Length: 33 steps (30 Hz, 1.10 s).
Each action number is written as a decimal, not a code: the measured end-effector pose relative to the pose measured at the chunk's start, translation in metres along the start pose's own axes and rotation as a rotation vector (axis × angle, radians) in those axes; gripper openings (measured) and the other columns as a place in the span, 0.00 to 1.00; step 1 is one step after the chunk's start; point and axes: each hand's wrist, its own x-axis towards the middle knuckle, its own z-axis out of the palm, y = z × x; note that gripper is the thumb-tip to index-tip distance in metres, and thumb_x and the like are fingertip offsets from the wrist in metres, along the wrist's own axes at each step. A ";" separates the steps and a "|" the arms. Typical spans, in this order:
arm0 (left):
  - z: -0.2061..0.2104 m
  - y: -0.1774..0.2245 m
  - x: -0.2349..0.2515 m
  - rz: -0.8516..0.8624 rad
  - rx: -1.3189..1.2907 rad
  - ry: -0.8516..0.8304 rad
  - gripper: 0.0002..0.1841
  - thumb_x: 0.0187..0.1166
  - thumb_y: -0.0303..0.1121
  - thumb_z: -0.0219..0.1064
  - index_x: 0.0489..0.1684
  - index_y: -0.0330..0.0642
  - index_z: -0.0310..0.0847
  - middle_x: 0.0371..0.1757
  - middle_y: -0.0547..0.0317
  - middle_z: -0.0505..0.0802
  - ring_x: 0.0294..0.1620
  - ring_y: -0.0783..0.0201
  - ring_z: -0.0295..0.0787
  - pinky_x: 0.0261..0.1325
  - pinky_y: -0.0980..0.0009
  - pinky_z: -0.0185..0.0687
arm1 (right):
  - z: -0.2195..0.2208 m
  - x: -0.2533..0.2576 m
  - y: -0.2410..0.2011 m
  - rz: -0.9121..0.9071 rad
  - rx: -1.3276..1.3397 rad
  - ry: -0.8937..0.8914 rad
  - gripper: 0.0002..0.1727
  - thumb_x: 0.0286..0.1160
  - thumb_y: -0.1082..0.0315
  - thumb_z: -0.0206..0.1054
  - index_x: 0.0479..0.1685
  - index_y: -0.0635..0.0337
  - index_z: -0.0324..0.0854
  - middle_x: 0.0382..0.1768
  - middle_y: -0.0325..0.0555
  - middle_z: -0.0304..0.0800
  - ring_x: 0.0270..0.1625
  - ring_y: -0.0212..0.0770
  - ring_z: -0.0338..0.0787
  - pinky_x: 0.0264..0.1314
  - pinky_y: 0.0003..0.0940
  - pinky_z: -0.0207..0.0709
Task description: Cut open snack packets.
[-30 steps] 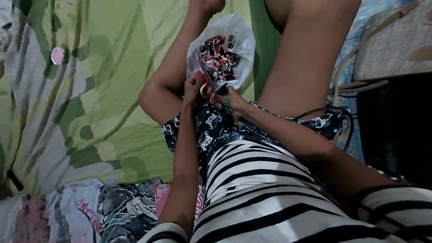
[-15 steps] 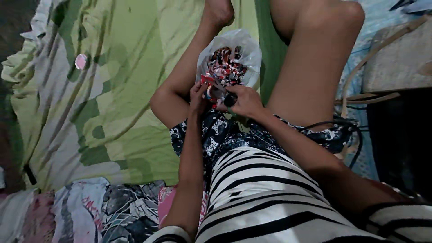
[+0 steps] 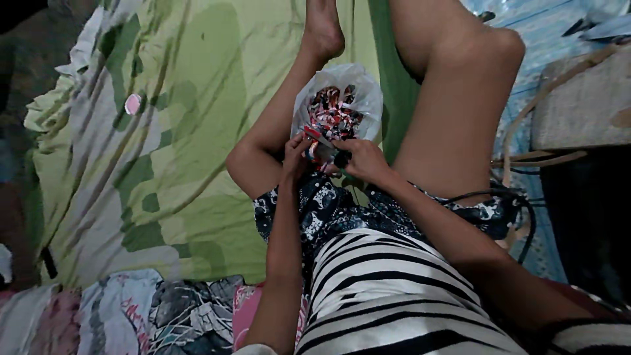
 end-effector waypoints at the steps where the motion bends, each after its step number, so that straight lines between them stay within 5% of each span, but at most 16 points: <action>1: 0.000 0.000 0.000 0.003 -0.003 0.006 0.13 0.82 0.23 0.51 0.45 0.43 0.84 0.36 0.70 0.94 0.38 0.76 0.90 0.47 0.73 0.88 | 0.000 0.000 0.000 -0.001 0.009 0.001 0.28 0.66 0.58 0.81 0.67 0.56 0.87 0.48 0.60 0.93 0.48 0.64 0.92 0.48 0.68 0.81; 7: -0.002 0.000 -0.001 0.018 0.042 0.043 0.12 0.82 0.25 0.52 0.45 0.42 0.84 0.36 0.70 0.93 0.37 0.77 0.89 0.46 0.73 0.88 | -0.004 0.003 0.001 0.051 0.106 -0.119 0.23 0.68 0.62 0.81 0.63 0.60 0.88 0.44 0.62 0.94 0.48 0.64 0.92 0.54 0.67 0.81; 11: -0.004 0.002 -0.010 0.005 0.088 0.008 0.11 0.86 0.35 0.55 0.52 0.54 0.85 0.38 0.74 0.92 0.34 0.80 0.87 0.39 0.77 0.86 | -0.002 0.001 0.000 0.134 0.483 -0.258 0.21 0.71 0.63 0.79 0.59 0.64 0.86 0.37 0.48 0.92 0.33 0.37 0.90 0.43 0.37 0.87; 15: -0.006 0.001 -0.002 -0.006 0.001 -0.088 0.26 0.84 0.37 0.56 0.83 0.59 0.67 0.62 0.71 0.89 0.49 0.77 0.88 0.48 0.75 0.87 | 0.004 -0.003 -0.009 0.209 0.972 -0.372 0.12 0.77 0.66 0.71 0.53 0.62 0.83 0.27 0.31 0.84 0.22 0.21 0.80 0.28 0.17 0.79; 20: -0.006 0.004 -0.005 -0.014 -0.104 -0.183 0.32 0.82 0.42 0.62 0.87 0.73 0.60 0.77 0.73 0.82 0.55 0.75 0.89 0.49 0.74 0.88 | 0.013 -0.007 -0.004 0.191 1.313 -0.494 0.09 0.78 0.60 0.66 0.49 0.53 0.78 0.27 0.25 0.82 0.24 0.19 0.79 0.28 0.12 0.76; 26: -0.007 0.003 -0.008 -0.003 -0.143 -0.166 0.26 0.77 0.44 0.69 0.77 0.67 0.73 0.46 0.75 0.91 0.36 0.79 0.87 0.37 0.80 0.86 | 0.015 -0.009 -0.005 0.206 1.355 -0.507 0.15 0.74 0.54 0.72 0.49 0.52 0.79 0.27 0.24 0.82 0.23 0.18 0.78 0.29 0.12 0.75; 29: -0.005 0.001 0.001 0.016 -0.186 -0.137 0.24 0.76 0.34 0.66 0.73 0.54 0.74 0.44 0.73 0.94 0.41 0.75 0.92 0.46 0.74 0.90 | 0.019 -0.011 -0.008 0.185 1.276 -0.426 0.08 0.77 0.64 0.65 0.49 0.56 0.79 0.25 0.25 0.81 0.22 0.19 0.79 0.28 0.12 0.76; 33: -0.006 -0.001 0.002 -0.016 -0.152 -0.134 0.22 0.77 0.29 0.61 0.72 0.47 0.73 0.47 0.69 0.95 0.44 0.73 0.93 0.49 0.72 0.91 | 0.026 -0.014 -0.009 0.177 1.245 -0.346 0.10 0.79 0.64 0.64 0.52 0.58 0.81 0.26 0.27 0.82 0.23 0.21 0.81 0.29 0.15 0.79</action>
